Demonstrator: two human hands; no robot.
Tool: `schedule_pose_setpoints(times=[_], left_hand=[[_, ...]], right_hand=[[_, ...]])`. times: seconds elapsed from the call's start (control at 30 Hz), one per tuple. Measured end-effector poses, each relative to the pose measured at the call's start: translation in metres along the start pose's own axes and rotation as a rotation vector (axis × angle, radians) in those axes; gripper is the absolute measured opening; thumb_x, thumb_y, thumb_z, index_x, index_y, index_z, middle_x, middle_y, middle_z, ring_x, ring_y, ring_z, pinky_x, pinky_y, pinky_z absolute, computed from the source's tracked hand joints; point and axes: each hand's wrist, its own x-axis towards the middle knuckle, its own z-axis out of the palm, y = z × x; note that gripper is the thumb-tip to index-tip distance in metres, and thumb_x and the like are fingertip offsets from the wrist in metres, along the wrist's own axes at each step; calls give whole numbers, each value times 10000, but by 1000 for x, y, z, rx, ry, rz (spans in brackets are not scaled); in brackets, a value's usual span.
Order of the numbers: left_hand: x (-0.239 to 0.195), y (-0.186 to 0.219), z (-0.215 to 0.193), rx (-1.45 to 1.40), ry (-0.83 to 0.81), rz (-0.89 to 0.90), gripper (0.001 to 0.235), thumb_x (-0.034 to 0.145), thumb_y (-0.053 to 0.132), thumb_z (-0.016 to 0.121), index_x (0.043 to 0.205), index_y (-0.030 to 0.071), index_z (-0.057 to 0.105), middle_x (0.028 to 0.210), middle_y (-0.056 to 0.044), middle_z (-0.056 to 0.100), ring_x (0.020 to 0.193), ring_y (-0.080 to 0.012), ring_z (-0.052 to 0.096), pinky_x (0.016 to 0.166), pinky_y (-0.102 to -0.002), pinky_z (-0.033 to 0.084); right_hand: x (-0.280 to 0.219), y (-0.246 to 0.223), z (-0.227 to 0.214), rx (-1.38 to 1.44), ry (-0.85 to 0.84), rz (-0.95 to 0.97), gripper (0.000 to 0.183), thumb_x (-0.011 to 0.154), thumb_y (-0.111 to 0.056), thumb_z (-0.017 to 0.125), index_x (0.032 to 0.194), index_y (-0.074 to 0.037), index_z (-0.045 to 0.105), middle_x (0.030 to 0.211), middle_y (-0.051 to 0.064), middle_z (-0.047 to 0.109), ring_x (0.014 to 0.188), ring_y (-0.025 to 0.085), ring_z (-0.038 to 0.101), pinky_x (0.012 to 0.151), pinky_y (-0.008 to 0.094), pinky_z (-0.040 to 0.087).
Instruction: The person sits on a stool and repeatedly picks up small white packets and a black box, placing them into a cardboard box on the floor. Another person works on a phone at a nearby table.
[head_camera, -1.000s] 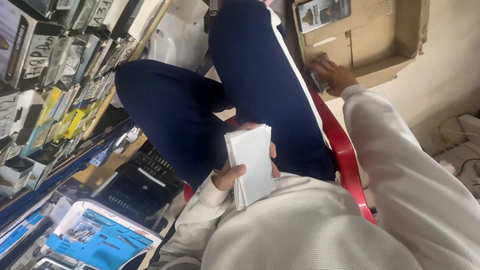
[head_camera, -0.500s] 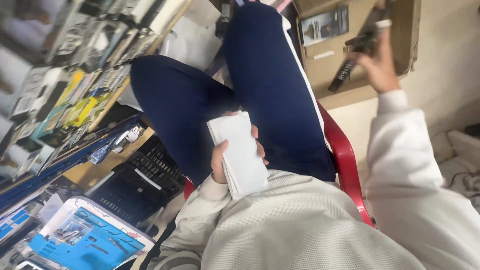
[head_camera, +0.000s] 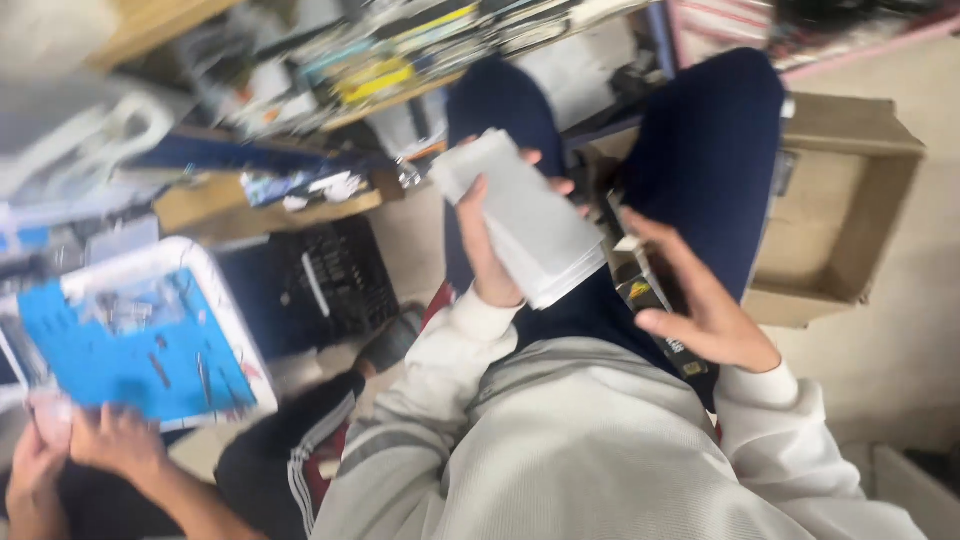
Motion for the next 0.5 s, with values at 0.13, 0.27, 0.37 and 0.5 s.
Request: schedule_pose_setpoints(times=[0.13, 0.27, 0.37, 0.5], left_hand=[[10, 10, -40, 5, -88, 73, 390, 1077, 369, 547, 1438, 332, 406, 1276, -123, 657, 983, -386, 745, 810, -654, 623], [22, 8, -68, 159, -50, 205, 522, 1050, 346, 576, 1460, 131, 334, 1209, -144, 626, 912, -362, 753, 708, -630, 661], [19, 10, -67, 308, -16, 281, 643, 1035, 313, 581, 1503, 55, 223, 1225, -190, 582, 887, -399, 741, 678, -649, 654], [10, 17, -51, 509, -10, 397, 657, 1019, 273, 590, 1508, 157, 168, 1234, -178, 536, 902, -361, 735, 685, -588, 691]], right_hand=[[7, 17, 31, 163, -3, 155, 777, 855, -264, 662, 1548, -48, 385, 1339, 226, 585, 1120, 328, 638, 987, 541, 468], [19, 4, 40, -76, -21, 82, 901, 771, -135, 799, 1551, 4, 372, 1550, 260, 434, 1430, 414, 412, 1152, 580, 303], [27, -4, 48, -129, -36, 93, 923, 761, -120, 825, 1550, 26, 368, 1484, 271, 474, 1381, 416, 464, 1150, 587, 315], [38, -24, 58, -250, -61, 66, 911, 826, -155, 801, 1568, 49, 313, 1316, 299, 497, 1286, 469, 518, 1098, 624, 361]])
